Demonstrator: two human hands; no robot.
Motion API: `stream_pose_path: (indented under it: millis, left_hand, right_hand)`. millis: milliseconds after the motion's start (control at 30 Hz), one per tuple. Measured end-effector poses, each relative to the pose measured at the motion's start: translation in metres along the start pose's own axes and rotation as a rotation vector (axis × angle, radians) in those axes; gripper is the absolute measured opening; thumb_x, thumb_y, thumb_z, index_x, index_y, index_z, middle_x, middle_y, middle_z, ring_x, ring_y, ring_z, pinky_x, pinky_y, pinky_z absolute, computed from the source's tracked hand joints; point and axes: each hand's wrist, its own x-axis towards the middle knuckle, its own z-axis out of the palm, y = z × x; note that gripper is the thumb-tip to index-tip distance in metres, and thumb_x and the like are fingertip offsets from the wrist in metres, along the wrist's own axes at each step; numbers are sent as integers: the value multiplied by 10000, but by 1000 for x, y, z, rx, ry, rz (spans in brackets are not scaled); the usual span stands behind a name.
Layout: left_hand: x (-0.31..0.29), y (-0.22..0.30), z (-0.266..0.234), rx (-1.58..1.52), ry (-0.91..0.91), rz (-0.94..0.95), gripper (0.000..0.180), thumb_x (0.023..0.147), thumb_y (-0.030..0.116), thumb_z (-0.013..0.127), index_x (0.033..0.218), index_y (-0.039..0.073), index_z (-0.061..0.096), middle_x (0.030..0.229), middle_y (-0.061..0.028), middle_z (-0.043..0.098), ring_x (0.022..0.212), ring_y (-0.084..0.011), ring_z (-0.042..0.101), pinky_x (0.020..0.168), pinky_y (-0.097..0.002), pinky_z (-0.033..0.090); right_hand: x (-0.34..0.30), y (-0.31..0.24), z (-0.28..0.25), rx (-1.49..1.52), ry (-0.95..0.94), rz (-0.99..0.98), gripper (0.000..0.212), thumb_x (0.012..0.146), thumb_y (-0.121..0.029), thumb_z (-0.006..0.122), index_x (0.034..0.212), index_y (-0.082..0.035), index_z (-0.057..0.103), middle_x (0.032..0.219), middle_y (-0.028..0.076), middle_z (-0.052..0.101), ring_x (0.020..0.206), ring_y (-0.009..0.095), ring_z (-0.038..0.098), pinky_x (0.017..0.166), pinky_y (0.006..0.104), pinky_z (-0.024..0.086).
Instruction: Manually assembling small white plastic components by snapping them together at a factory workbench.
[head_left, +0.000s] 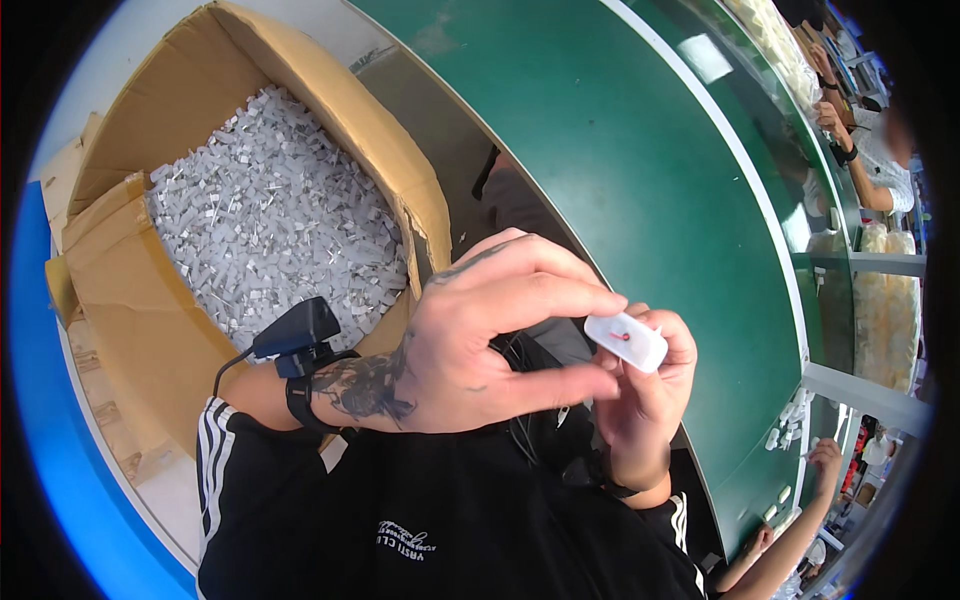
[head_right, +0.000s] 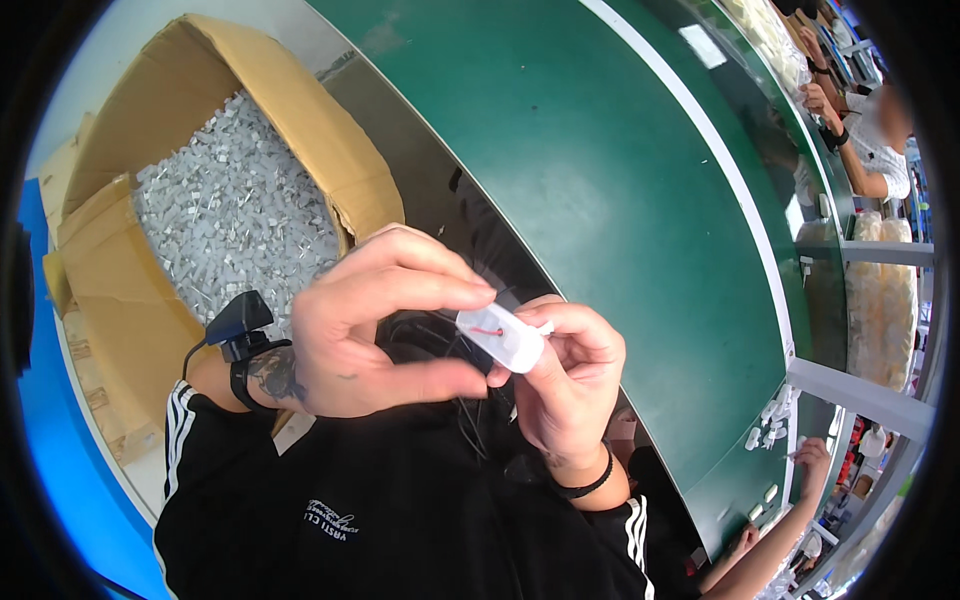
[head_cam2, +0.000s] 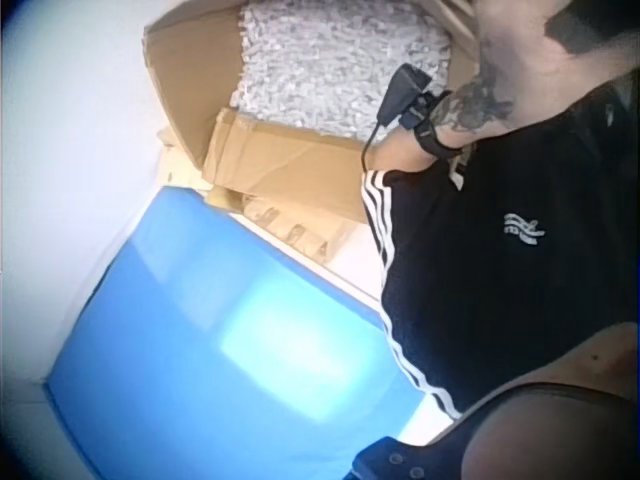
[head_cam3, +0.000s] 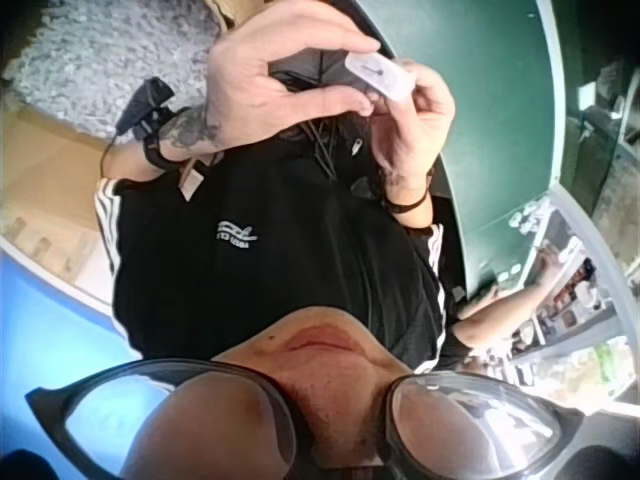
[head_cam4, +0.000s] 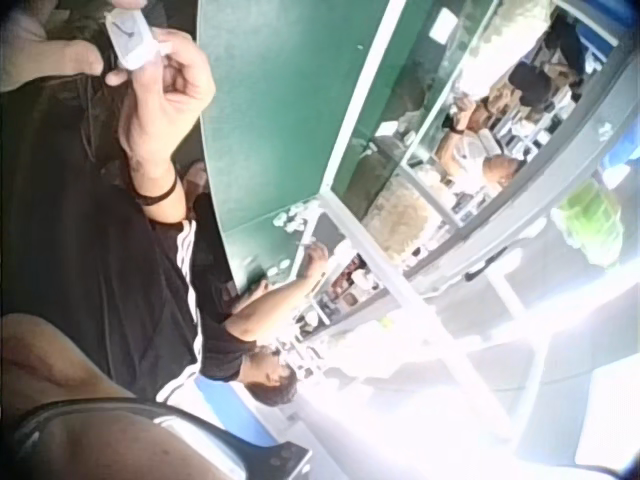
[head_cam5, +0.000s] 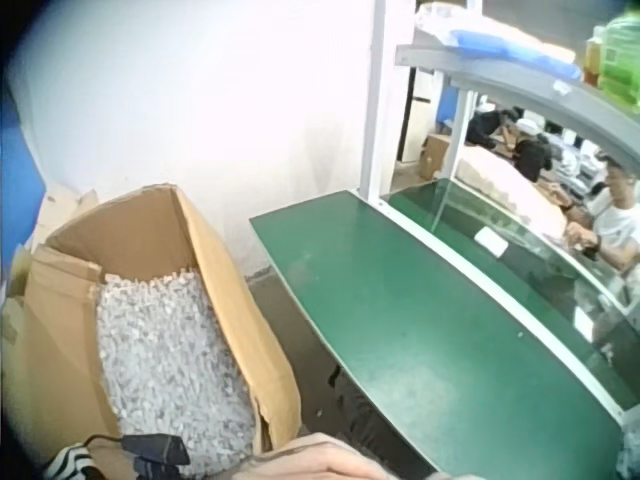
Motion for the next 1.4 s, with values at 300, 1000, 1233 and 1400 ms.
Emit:
stream_pose_path:
  millis: [300,1000,1233,1400]
  left_hand:
    - [4,-7,0,-54,-34,23,331,636,54,837,940,-1,719,872,-88,678,751,-194,603,635,-274,467]
    - [-3,-10,1,-171,-77,57,335,625,123,858,917,25,725,854,-64,687,735,-195,593,641,-284,455]
    - [-8,-12,10,-81,-52,51,369,573,91,867,909,26,730,831,-46,673,679,-158,596,612,-259,426]
    - [-6,-7,10,-79,-71,-26,365,575,26,837,925,39,733,824,-25,664,693,-139,608,591,-245,416]
  right_hand:
    - [-4,7,-7,-217,-44,-94,102,814,12,681,900,34,630,839,129,608,672,170,608,601,258,494]
    - [-17,5,-5,-326,-74,-119,121,830,-61,681,883,24,613,813,91,581,693,135,542,617,247,423]
    - [-18,8,2,-38,-181,24,197,921,-93,551,1027,-27,399,977,144,496,700,181,569,592,270,512]
    - [-17,7,-4,-45,-229,42,166,942,-82,496,1046,-28,378,995,150,477,684,177,560,532,264,501]
